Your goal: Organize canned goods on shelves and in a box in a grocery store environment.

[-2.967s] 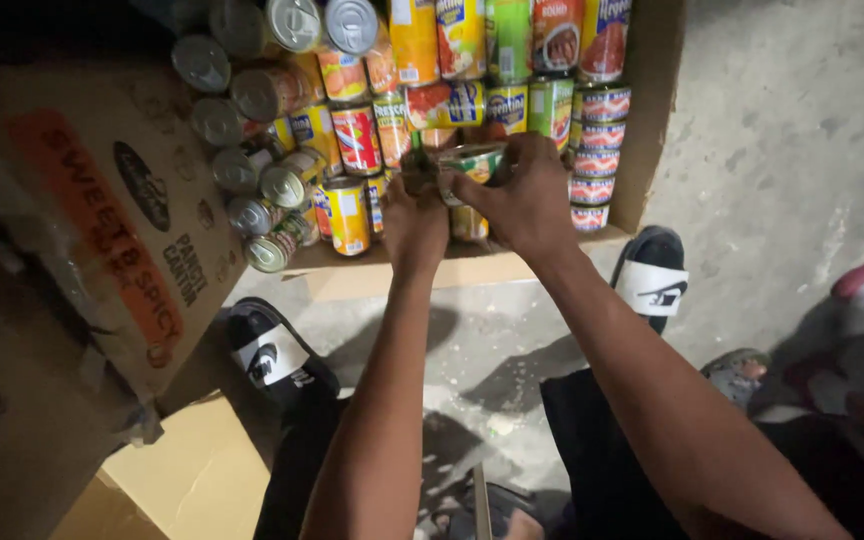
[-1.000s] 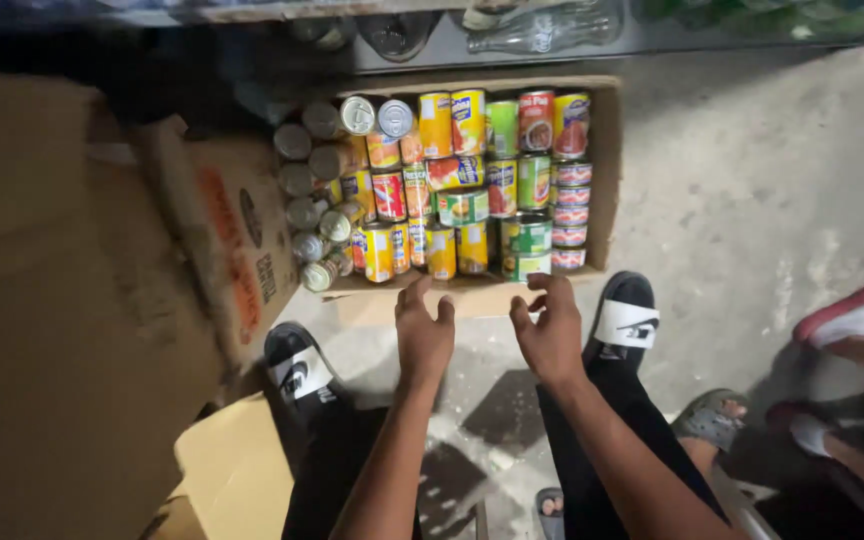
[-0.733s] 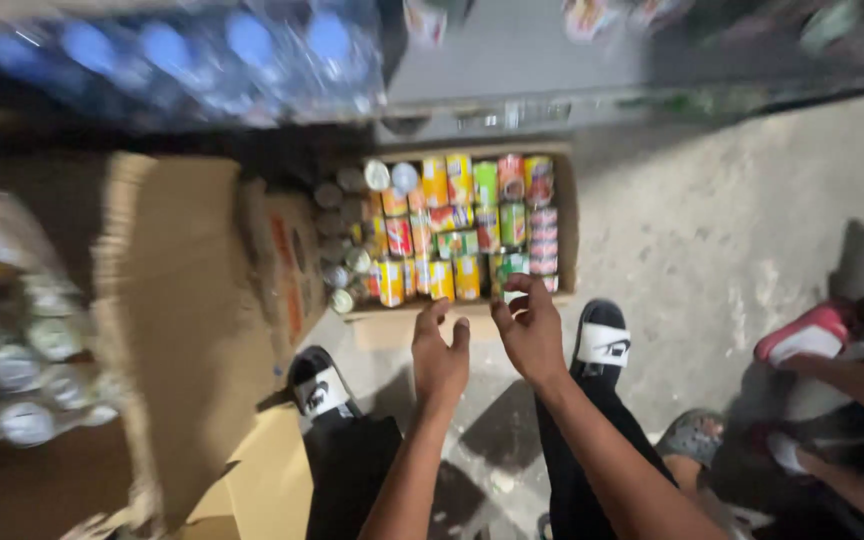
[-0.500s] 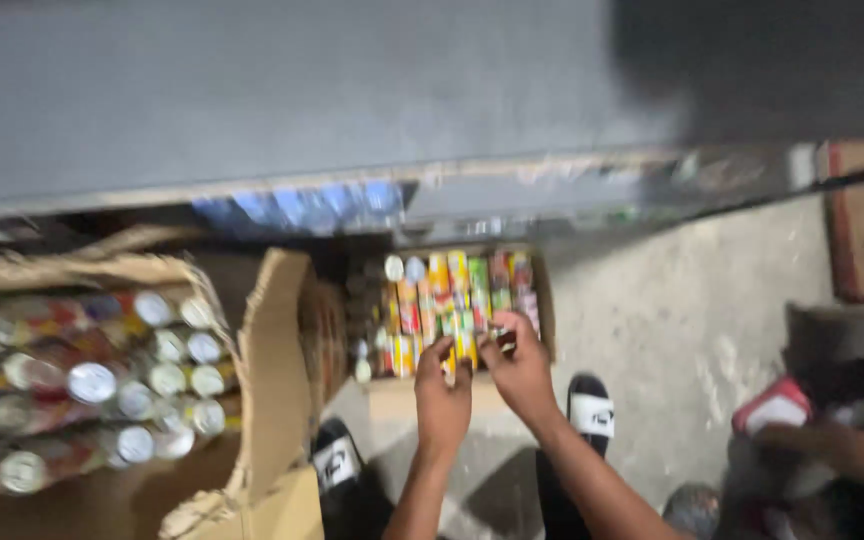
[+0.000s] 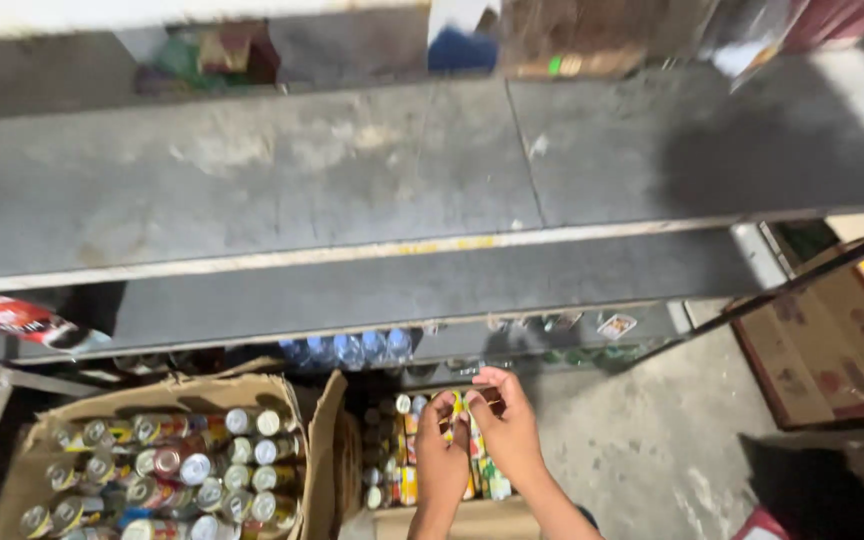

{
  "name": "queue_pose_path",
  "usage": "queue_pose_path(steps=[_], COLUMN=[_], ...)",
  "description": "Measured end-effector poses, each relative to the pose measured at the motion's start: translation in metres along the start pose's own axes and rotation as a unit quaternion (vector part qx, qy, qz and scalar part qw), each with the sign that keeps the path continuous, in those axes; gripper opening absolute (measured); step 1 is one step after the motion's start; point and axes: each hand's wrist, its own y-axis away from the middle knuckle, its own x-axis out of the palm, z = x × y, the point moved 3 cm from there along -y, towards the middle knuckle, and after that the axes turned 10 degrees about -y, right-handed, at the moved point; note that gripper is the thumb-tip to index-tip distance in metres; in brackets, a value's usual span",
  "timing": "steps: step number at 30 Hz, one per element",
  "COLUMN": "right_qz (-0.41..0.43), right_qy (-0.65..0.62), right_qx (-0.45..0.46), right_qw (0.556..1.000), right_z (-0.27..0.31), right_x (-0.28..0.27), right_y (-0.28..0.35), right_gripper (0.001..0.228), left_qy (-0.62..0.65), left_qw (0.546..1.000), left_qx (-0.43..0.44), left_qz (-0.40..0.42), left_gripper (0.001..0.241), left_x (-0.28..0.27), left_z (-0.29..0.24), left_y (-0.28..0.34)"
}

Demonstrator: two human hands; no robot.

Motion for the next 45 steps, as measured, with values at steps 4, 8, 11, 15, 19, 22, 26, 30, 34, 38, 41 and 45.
queue_pose_path(steps=[4,8,11,15,19,22,26,30,34,38,41,45], right_qz=[-0.013,0.006,0.022,0.06,0.03,-0.013,-0.057,-0.07,-0.059,-0.044,-0.036,-0.032], right_qy=[-0.007,-0.09,-0.103,-0.119,-0.037,0.057,0.156,0.205,0.225,0.241,0.25,0.275], right_qx=[-0.016,-0.066,-0.117,-0.207,-0.34,-0.427,-0.535,-0.577,-0.569,-0.531,-0.521,-0.519], right_qw=[1.0,0.994,0.987,0.969,0.939,0.902,0.829,0.788,0.789,0.811,0.815,0.809], right_z=[0.066,0.13,0.192,0.258,0.342,0.395,0.454,0.466,0.454,0.464,0.463,0.467], right_x=[0.004,0.004,0.006,0.008,0.016,0.014,0.02,0.023,0.024,0.026,0.025,0.027], right_y=[-0.011,-0.021,-0.026,-0.042,-0.057,-0.065,-0.091,-0.128,-0.149,-0.147,-0.141,-0.144], right_gripper=[0.035,0.033,0.032,0.023,0.024,0.028,0.032,0.044,0.059,0.077,0.081,0.078], left_qy=[0.046,-0.012,0.01,0.013,-0.012,-0.06,-0.108,-0.179,-0.206,-0.237,-0.235,-0.271], left_qw=[0.996,0.993,0.987,0.966,0.925,0.88,0.834,0.817,0.821,0.804,0.827,0.844], left_qx=[0.069,0.118,0.156,0.252,0.364,0.442,0.487,0.48,0.467,0.472,0.45,0.413], left_qz=[-0.02,-0.027,-0.034,-0.064,-0.107,-0.163,-0.237,-0.264,-0.256,-0.273,-0.241,-0.211], left_gripper=[0.036,0.035,0.035,0.034,0.034,0.036,0.041,0.051,0.061,0.085,0.096,0.101], left_x=[-0.021,-0.044,-0.059,-0.085,-0.111,-0.125,-0.137,-0.136,-0.125,-0.121,-0.124,-0.125], left_z=[-0.076,-0.164,-0.225,-0.309,-0.38,-0.421,-0.467,-0.486,-0.485,-0.487,-0.49,-0.495], left_y=[-0.007,-0.014,-0.017,-0.021,-0.035,-0.046,-0.07,-0.09,-0.109,-0.12,-0.117,-0.125])
